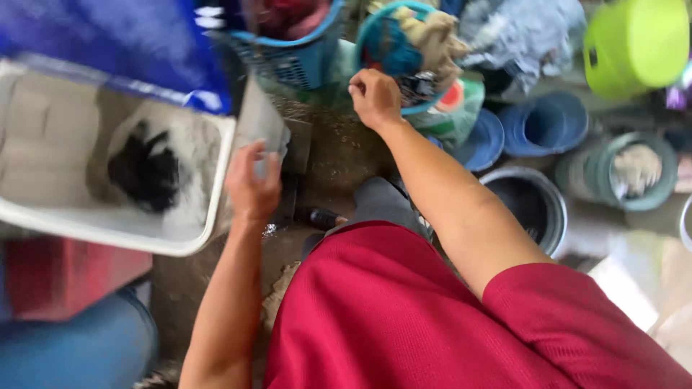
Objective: The recorder is washing laundry using a small washing machine and hand-washing clothes in basins.
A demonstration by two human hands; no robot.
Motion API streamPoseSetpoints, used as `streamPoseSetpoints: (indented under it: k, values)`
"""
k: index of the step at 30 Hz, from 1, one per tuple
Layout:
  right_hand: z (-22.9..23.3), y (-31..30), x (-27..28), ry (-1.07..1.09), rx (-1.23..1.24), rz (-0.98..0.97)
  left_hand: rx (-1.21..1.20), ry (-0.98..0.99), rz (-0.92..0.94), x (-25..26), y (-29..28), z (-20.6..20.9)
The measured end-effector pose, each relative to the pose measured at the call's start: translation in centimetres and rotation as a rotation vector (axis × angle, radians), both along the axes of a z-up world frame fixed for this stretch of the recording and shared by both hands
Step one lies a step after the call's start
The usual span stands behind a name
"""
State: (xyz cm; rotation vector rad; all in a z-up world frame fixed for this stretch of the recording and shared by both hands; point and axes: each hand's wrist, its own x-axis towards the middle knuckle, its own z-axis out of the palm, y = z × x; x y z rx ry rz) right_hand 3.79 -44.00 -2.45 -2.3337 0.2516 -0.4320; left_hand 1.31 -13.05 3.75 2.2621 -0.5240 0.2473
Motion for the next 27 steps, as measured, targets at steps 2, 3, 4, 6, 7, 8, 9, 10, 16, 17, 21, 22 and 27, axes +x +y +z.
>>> streamPoseSetpoints:
  k: [2,3,4,6,7,8,9,10,16,17,21,22,27]
  values:
    - [-0.6,-3.5,-1.6,-0.043,-0.032,-0.064,-0.024,0.047,-0.106,0.6,-4.4,-0.2]
    - [-0.9,-5.3,-2.4,-0.084,-0.071,-0.087,-0.053,0.094,-0.171,0.7,-6.6,-0.2]
    - [-1.6,-7.4,-3.1,-0.081,-0.065,-0.107,-0.045,0.098,-0.191,0.8,-8.3,-0.5]
    - [-3.1,-11.6,-4.4,-0.087,-0.039,-0.153,-0.055,0.203,-0.241,1.1,-11.7,-1.3]
    - [-3.5,-13.2,-4.9,-0.080,-0.032,-0.161,-0.048,0.211,-0.248,1.1,-13.2,-1.6]
    - [-3.9,-14.9,-5.4,0.024,-0.019,-0.226,-0.021,0.241,-0.269,1.1,-14.7,-2.0]
    - [-4.3,-16.5,-5.8,0.131,-0.005,-0.284,0.006,0.274,-0.284,1.1,-16.1,-2.5]
    - [-4.5,-17.3,-5.9,0.140,0.003,-0.286,0.014,0.283,-0.284,1.2,-17.4,-3.2]
    - [-3.6,-19.5,-3.4,0.426,0.071,-0.211,0.102,0.501,-0.209,2.7,-24.9,-9.5]
    - [-3.2,-19.1,-2.9,0.407,0.017,-0.154,0.033,0.609,-0.158,3.1,-26.0,-10.3]
    - [-2.8,-18.9,-0.1,0.599,-0.123,-0.043,-0.007,0.781,-0.027,5.6,-30.3,-12.0]
    - [-2.3,-19.1,0.2,0.610,-0.114,-0.049,0.003,0.791,-0.033,6.2,-31.1,-13.3]
    - [-1.4,-17.8,0.3,0.743,-0.082,-0.065,0.005,0.569,-0.053,10.5,-33.7,-15.6]
